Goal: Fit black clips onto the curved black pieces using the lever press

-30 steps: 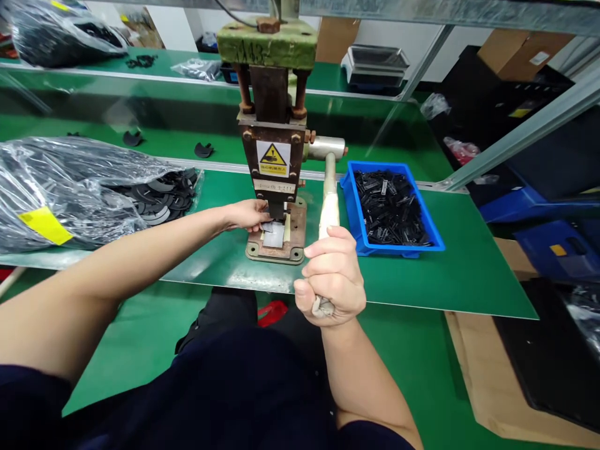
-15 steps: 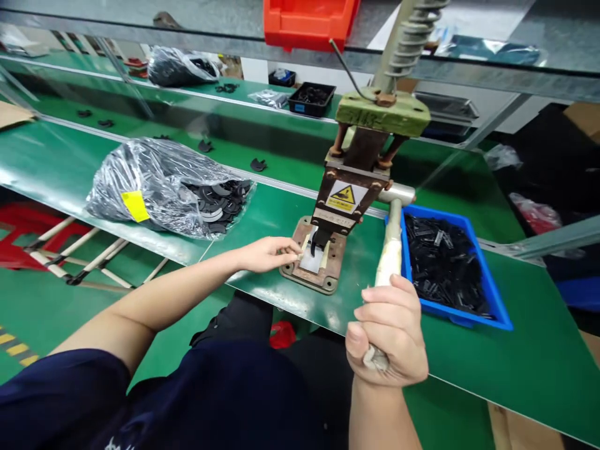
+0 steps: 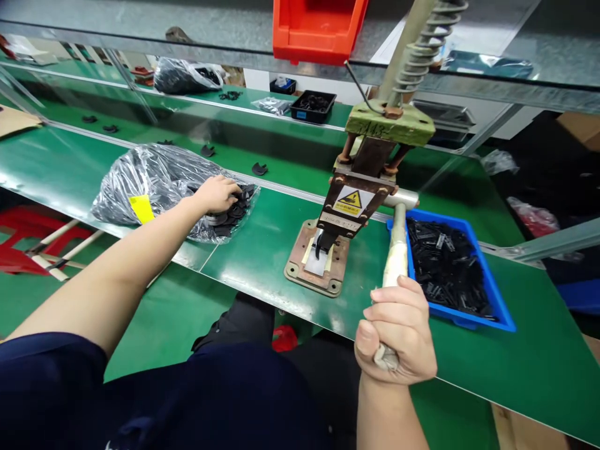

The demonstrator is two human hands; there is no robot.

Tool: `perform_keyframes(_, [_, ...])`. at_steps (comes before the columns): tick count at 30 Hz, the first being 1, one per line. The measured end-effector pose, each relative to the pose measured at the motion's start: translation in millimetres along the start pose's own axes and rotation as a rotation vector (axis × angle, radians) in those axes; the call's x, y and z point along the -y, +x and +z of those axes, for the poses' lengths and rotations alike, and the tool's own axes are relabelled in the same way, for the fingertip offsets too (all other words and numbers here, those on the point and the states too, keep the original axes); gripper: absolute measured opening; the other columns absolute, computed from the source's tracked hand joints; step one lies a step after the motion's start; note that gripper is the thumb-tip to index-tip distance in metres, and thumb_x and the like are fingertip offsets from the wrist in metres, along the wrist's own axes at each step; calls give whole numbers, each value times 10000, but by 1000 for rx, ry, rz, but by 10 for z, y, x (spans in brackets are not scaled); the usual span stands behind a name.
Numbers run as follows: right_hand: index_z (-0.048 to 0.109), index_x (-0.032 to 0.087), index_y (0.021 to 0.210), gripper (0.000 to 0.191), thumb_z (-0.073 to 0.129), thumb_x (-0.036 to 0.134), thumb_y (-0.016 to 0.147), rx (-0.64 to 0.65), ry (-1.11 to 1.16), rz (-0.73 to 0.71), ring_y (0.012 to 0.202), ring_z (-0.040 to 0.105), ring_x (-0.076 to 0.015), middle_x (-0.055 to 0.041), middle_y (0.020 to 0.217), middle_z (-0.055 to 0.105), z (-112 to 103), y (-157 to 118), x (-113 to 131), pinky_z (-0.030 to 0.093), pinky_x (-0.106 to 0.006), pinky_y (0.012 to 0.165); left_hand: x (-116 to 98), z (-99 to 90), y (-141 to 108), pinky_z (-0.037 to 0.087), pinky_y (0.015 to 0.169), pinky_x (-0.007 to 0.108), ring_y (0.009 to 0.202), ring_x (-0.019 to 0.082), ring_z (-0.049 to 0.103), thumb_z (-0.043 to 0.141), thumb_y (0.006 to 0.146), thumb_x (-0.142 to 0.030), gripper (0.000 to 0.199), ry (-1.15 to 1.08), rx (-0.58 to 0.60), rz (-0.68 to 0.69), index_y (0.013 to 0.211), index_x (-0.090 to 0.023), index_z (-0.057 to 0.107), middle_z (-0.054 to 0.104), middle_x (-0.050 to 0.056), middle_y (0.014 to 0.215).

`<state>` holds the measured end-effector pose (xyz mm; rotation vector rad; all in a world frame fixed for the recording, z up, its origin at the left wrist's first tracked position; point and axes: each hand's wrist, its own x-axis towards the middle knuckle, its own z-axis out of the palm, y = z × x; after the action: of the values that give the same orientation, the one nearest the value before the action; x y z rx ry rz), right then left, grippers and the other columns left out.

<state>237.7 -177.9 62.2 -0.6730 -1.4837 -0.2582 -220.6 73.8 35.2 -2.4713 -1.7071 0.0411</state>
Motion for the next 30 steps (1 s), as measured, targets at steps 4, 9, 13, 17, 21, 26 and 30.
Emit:
perform_keyframes(4, [572,262,629,171,721,191,673,36,-17,-10,715,718,-202,70,641,668,-22,32,16,621,-579,984,-176,95,239,330,1180,546,1394,398,478,599,951,-315,483,15,92,68,1400,-204,734,664,166,1491])
perform_keyframes(9, [581,260,640,164,708,161,674,70,-14,-2,735,724,-197,59,648,666,-39,50,34,614,-562,1012,-240,238,423,281,1173,600,1369,417,463,642,876,-260,384,13,187,97,1211,-217,826,670,165,1475])
perform_keyframes(13, [577,263,656,164,704,160,675,59,-12,-13,736,713,-194,64,654,657,-27,44,34,614,-570,1015,-252,231,435,285,1145,602,1348,412,457,643,853,-207,301,27,191,136,1081,-200,839,698,186,1374])
perform_keyframes(17, [572,255,671,156,697,165,697,62,-14,-5,758,713,-190,65,672,654,-3,38,55,608,-572,1025,-444,152,339,300,1133,583,1332,390,488,623,888,-196,262,30,182,266,1043,-229,831,717,163,1304])
perform_keyframes(21, [572,245,672,160,703,201,753,49,-12,4,779,717,-189,53,676,646,9,35,81,602,-562,1032,-826,100,164,336,1142,526,1317,351,548,652,917,-243,221,-117,193,453,1041,-279,832,728,117,1324])
perform_keyframes(26, [586,260,685,144,699,200,750,69,-15,7,783,717,-188,63,687,662,-13,30,61,598,-566,1031,-1057,150,18,450,1139,439,1294,307,630,550,984,-212,409,-290,63,307,1339,-236,749,700,142,1384])
perform_keyframes(30, [569,261,670,159,701,206,739,73,-18,-13,768,719,-189,66,674,661,-18,26,47,607,-562,1013,-1087,269,-110,509,1120,391,1223,283,690,508,1063,-381,458,-443,21,38,1421,-149,674,706,165,1366])
